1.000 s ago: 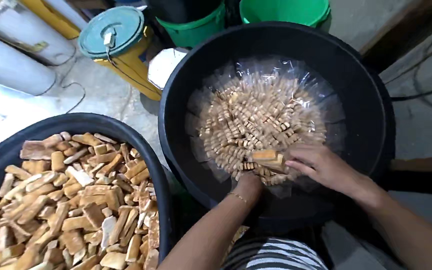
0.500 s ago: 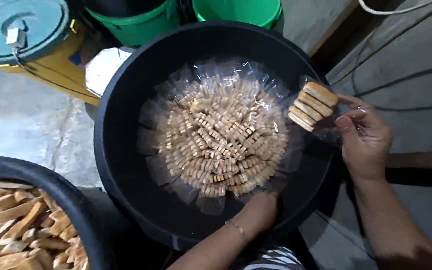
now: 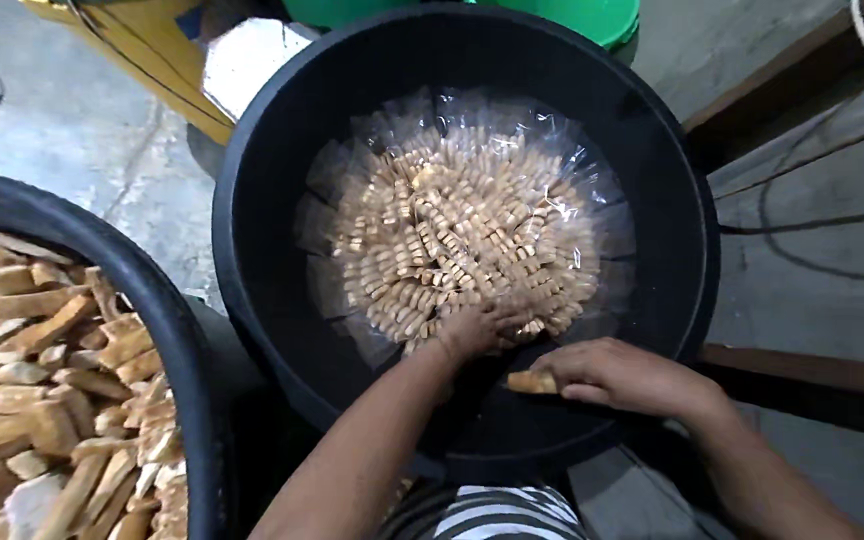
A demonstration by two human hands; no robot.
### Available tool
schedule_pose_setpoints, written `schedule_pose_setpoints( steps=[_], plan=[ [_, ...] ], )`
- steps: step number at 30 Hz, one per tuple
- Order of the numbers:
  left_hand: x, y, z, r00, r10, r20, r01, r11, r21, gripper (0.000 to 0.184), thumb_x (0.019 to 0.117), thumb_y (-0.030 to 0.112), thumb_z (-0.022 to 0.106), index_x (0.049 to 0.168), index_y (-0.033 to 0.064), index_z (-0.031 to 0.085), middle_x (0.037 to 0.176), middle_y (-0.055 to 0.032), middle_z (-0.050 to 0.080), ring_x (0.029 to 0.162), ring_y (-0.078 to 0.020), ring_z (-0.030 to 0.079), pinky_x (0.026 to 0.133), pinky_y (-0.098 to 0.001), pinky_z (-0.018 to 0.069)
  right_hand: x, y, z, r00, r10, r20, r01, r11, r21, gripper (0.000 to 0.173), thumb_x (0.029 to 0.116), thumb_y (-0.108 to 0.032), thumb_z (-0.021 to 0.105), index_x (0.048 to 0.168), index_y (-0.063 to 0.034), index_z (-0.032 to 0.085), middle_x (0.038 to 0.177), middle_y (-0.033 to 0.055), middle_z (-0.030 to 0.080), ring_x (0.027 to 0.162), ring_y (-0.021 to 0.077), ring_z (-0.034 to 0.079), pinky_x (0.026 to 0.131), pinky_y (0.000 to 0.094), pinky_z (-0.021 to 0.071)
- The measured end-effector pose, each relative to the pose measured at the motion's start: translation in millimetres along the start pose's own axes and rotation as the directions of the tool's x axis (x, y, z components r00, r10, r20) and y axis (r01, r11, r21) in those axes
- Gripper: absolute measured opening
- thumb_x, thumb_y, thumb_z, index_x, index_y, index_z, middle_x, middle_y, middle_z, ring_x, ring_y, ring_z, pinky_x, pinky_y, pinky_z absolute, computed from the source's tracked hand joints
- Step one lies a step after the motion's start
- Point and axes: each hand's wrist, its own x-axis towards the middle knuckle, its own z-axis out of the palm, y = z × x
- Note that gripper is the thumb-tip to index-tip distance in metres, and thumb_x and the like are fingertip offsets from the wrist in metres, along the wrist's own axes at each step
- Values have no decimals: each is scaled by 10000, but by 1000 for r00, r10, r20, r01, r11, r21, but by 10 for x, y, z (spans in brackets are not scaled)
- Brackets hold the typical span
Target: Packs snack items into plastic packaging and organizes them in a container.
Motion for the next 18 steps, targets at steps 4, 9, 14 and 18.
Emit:
schedule_pose_setpoints(
  steps=[4, 9, 14, 18],
  plan=[
    [-38, -91, 4, 998, 65, -21, -63, 996, 60, 456, 1027, -26, 450, 1442, 114, 577, 1650, -97, 328, 1547, -313, 240, 1242, -516, 190, 449, 17, 115, 952, 123, 280, -71, 979, -189, 258, 1037, -89, 561, 1250, -1, 676, 1310, 185, 664, 1223, 362, 632, 1067, 541, 463],
    [-121, 41, -13, 998, -20, 54, 16, 997, 69, 469, 1021, -45, 449, 1439, 122, 579, 1685, -73, 244, 1571, -308, 147, 1248, -557, 113, 692, 309, 150, 885, 327, 331, -187, 902, -390, 265, 1050, -55, 505, 1250, 65, 631, 1247, 288, 642, 1172, 492, 614, 991, 655, 464],
    [-327, 426, -265, 970, -151, 190, 147, 988, 35, 363, 1069, 72, 431, 1401, 31, 571, 1602, -130, 401, 1530, -362, 260, 1222, -565, 203, 740, 430, 141, 903, 241, 355, -89, 915, -395, 314, 1043, -24, 503, 1329, 35, 620, 1437, 276, 512, 1303, 478, 520, 1048, 614, 453],
    [-987, 713, -708, 970, -232, 69, 230, 973, 25, 356, 1031, 12, 471, 1357, 49, 609, 1362, -198, 607, 1276, -405, 572, 1054, -570, 442, 797, 411, 140, 852, 364, 376, -120, 836, -536, 338, 1056, -6, 441, 1369, 32, 562, 1373, 316, 540, 1178, 539, 586, 936, 669, 491]
  ],
)
